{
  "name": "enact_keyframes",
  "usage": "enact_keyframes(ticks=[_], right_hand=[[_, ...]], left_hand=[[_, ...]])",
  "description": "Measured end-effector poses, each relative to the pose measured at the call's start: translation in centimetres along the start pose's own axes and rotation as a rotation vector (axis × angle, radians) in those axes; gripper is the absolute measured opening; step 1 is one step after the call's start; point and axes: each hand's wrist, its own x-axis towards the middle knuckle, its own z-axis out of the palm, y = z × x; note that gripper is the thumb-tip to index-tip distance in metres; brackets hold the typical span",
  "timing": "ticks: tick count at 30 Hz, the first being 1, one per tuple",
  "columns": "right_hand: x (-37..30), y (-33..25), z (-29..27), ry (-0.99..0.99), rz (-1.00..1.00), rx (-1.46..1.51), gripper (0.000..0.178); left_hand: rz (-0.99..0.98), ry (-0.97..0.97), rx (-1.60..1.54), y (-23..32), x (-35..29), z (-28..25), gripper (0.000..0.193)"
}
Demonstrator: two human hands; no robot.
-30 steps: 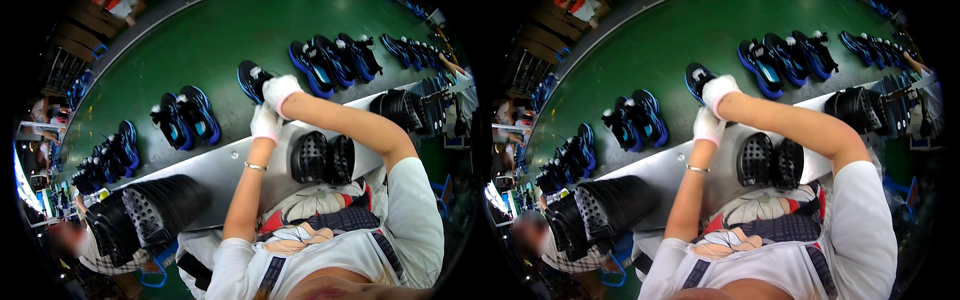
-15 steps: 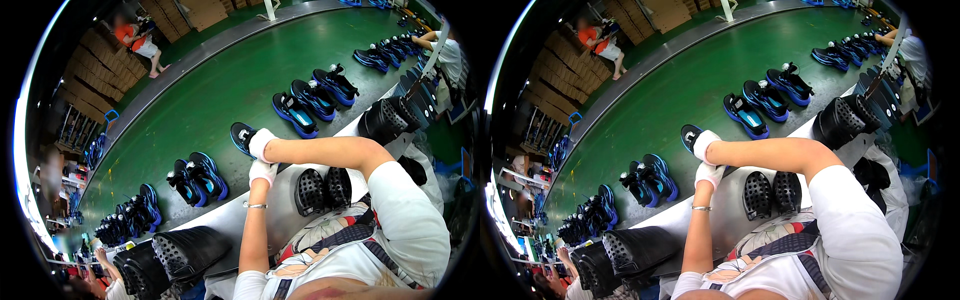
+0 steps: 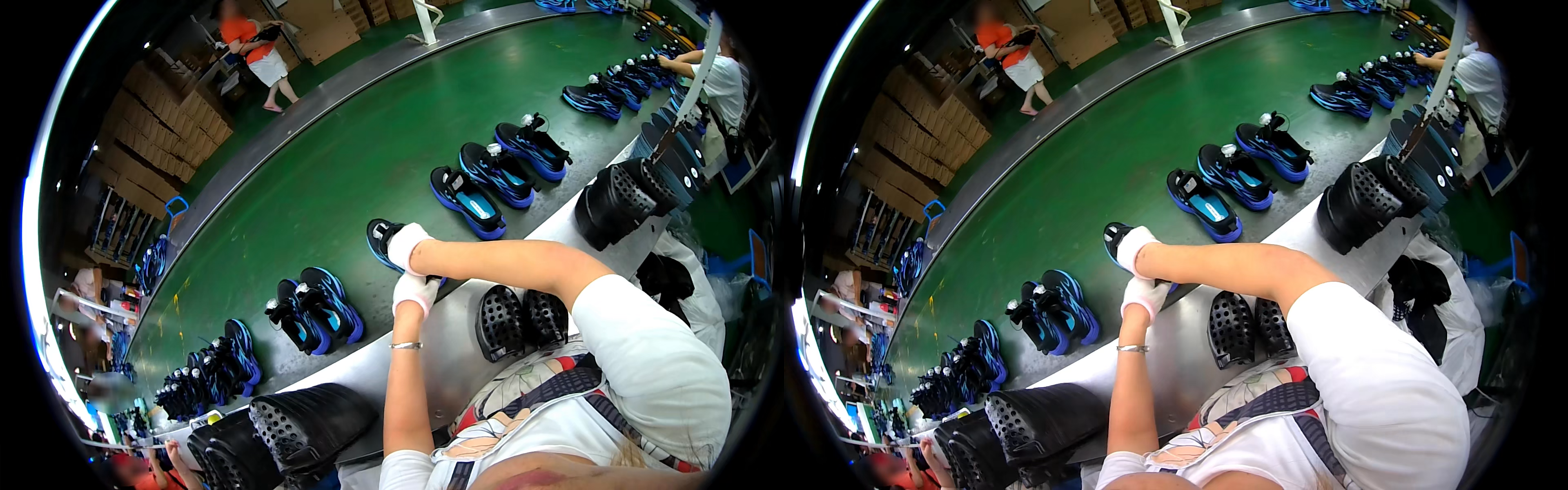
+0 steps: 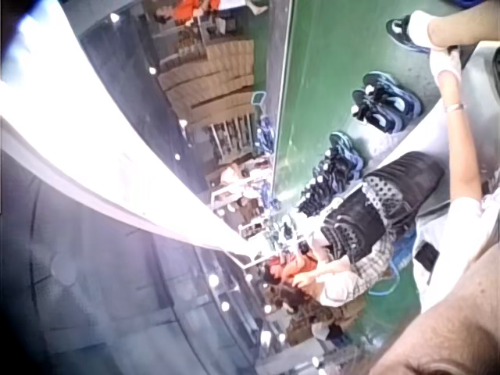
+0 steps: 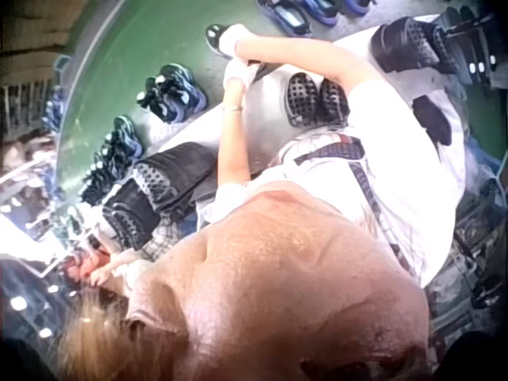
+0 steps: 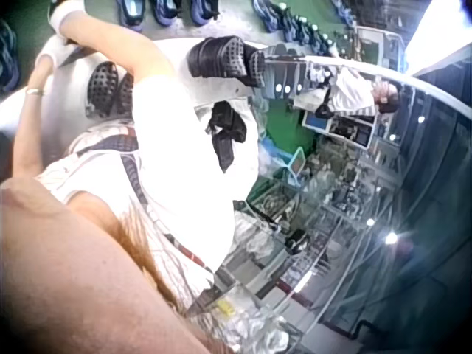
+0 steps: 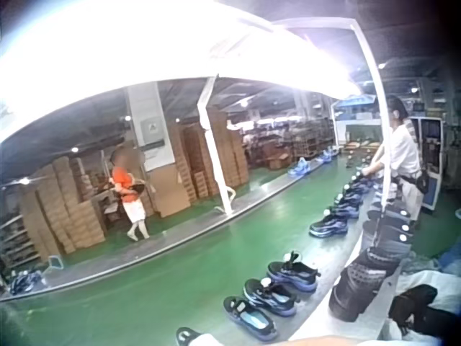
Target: The person picks up shoe uppers and black plastic components, fits the components onto the uppers by hand, and places the assembled parts onto a moving conveyor belt.
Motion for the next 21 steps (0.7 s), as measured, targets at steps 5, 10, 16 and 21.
enact_keyframes(ticks=[5, 10, 16, 21], right_hand=[[-1.1, 0.7, -0.7, -0.085, 0.029, 0.044, 0.027], [-2.8, 3.1, -1.3, -0.152, 0.201, 0.127, 0.031], [-0.2, 3.1, 2.3, -0.153, 0.208, 0.414, 0.047], [0.3, 2.4, 2.3, -0.201, 0.152, 0.442, 0.049]], left_hand=[[0.208, 0.128, -0.157, -0.8, -1.3, -0.7, 0.041], [-0.001, 0.096, -0.747, -2.1, -2.0, -3.5, 0.043], [-0.155, 0.32, -0.098, -1.3, 0.4, -3.7, 0.061], [-0.298, 0.075, 0.024, -5.8, 4.2, -2.4, 0.051]])
